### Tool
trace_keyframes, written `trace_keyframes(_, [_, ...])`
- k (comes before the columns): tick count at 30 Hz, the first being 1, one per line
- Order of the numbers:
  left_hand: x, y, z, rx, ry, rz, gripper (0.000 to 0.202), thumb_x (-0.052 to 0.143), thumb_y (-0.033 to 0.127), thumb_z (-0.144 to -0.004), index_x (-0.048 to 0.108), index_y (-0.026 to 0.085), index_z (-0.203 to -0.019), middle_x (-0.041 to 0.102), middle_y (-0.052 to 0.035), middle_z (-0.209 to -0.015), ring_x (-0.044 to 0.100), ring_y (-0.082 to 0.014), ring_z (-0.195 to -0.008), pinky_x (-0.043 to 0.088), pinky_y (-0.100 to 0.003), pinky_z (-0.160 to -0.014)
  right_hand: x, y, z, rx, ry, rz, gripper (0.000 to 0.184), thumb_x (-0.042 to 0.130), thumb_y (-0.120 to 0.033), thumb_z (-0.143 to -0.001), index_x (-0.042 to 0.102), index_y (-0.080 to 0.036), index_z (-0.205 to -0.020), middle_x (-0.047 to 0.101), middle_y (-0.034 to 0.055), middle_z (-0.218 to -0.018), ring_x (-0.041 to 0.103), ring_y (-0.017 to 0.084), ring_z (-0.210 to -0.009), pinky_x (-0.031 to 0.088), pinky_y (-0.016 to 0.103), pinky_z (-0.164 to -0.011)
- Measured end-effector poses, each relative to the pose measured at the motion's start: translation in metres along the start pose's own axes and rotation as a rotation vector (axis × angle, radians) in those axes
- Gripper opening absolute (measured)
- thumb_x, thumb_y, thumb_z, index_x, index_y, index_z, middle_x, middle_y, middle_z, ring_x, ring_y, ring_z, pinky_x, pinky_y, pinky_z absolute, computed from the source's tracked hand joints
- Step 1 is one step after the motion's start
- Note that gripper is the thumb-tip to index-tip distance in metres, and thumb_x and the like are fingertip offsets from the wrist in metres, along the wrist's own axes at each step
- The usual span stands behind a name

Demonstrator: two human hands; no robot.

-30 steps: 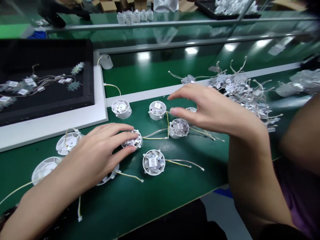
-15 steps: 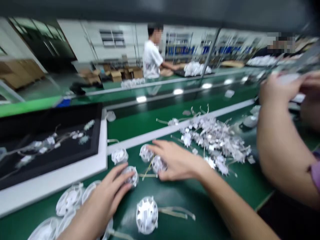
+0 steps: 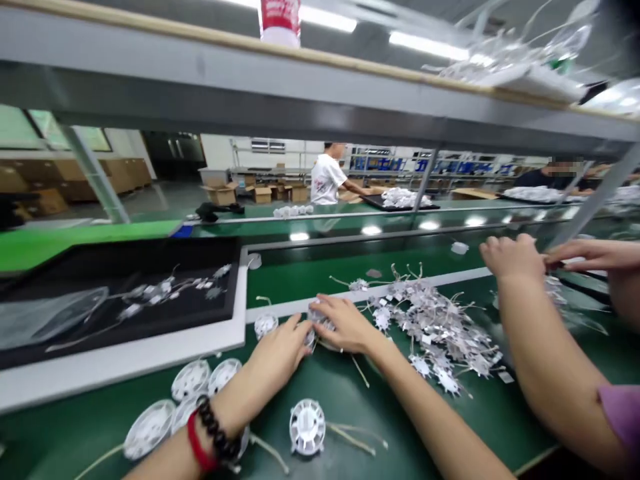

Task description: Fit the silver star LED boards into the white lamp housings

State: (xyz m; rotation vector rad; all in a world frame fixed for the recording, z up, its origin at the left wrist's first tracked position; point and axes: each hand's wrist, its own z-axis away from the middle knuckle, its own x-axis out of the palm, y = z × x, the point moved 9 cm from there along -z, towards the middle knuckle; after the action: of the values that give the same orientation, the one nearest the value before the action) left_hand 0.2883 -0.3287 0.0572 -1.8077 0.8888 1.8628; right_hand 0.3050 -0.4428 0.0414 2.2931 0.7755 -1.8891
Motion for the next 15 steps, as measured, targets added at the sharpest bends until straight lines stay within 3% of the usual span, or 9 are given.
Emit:
trace_keyframes(3, [-0.016, -0.011, 0.005, -0.053, 0.012, -0.011, 0.032, 0.059, 0.025, -0.099, 0.060, 0.017, -0.129, 0.063, -0.0113, -0.131, 0.063, -0.0262, -0.118, 0.054, -0.046, -0.099, -0.005, -0.010, 0.002, -0.018, 0.039, 0.015, 0.044, 0.037, -0.025, -0.102, 0.059, -0.010, -0.136, 0.048, 0.0244, -0.149, 0.043, 0.033, -0.140, 0.028, 0.057, -0.114])
trace_keyframes(5, [-0.025, -0.032, 0.012, -0.128, 0.039, -0.044, 0.025, 0.057, 0.024, -0.099, 0.062, 0.015, -0.122, 0.065, -0.0110, -0.123, 0.062, -0.0265, -0.116, 0.053, -0.048, -0.098, -0.006, -0.029, 0.004, -0.096, 0.005, 0.014, 0.043, 0.041, -0.014, -0.096, 0.062, -0.014, -0.133, 0.052, 0.0188, -0.147, 0.046, 0.028, -0.137, 0.025, 0.053, -0.118])
trace_keyframes(8, [-0.029, -0.065, 0.021, -0.220, 0.065, -0.085, 0.030, 0.056, 0.025, -0.100, 0.059, 0.012, -0.126, 0.062, -0.0140, -0.122, 0.061, -0.0292, -0.116, 0.052, -0.051, -0.097, -0.001, -0.060, 0.007, -0.227, -0.088, 0.006, 0.054, 0.053, -0.008, -0.081, 0.065, -0.024, -0.131, 0.052, 0.0110, -0.148, 0.047, 0.024, -0.138, 0.020, 0.049, -0.122])
trace_keyframes(11, [-0.016, -0.080, 0.021, -0.174, 0.010, -0.056, 0.041, 0.061, 0.030, -0.098, 0.054, 0.016, -0.135, 0.060, -0.0131, -0.130, 0.063, -0.0271, -0.113, 0.053, -0.048, -0.095, 0.010, -0.078, 0.009, -0.291, -0.158, 0.009, 0.052, 0.064, -0.021, -0.081, 0.065, -0.027, -0.133, 0.052, 0.0124, -0.149, 0.046, 0.026, -0.139, 0.018, 0.053, -0.122])
trace_keyframes(13, [-0.006, -0.082, 0.019, -0.129, -0.024, -0.029, 0.041, 0.062, 0.030, -0.097, 0.055, 0.018, -0.135, 0.060, -0.0124, -0.134, 0.064, -0.0253, -0.111, 0.054, -0.046, -0.095, 0.016, -0.078, 0.006, -0.276, -0.159, 0.028, 0.049, 0.067, -0.038, -0.086, 0.065, -0.026, -0.133, 0.054, 0.0148, -0.146, 0.047, 0.028, -0.138, 0.018, 0.056, -0.121])
trace_keyframes(15, [-0.002, -0.082, 0.018, -0.108, -0.032, -0.012, 0.034, 0.061, 0.029, -0.096, 0.060, 0.017, -0.127, 0.062, -0.0118, -0.131, 0.067, -0.0251, -0.108, 0.055, -0.044, -0.094, 0.019, -0.070, 0.002, -0.212, -0.122, 0.066, 0.042, 0.061, -0.043, -0.093, 0.066, -0.023, -0.130, 0.056, 0.0168, -0.143, 0.047, 0.031, -0.138, 0.017, 0.059, -0.121])
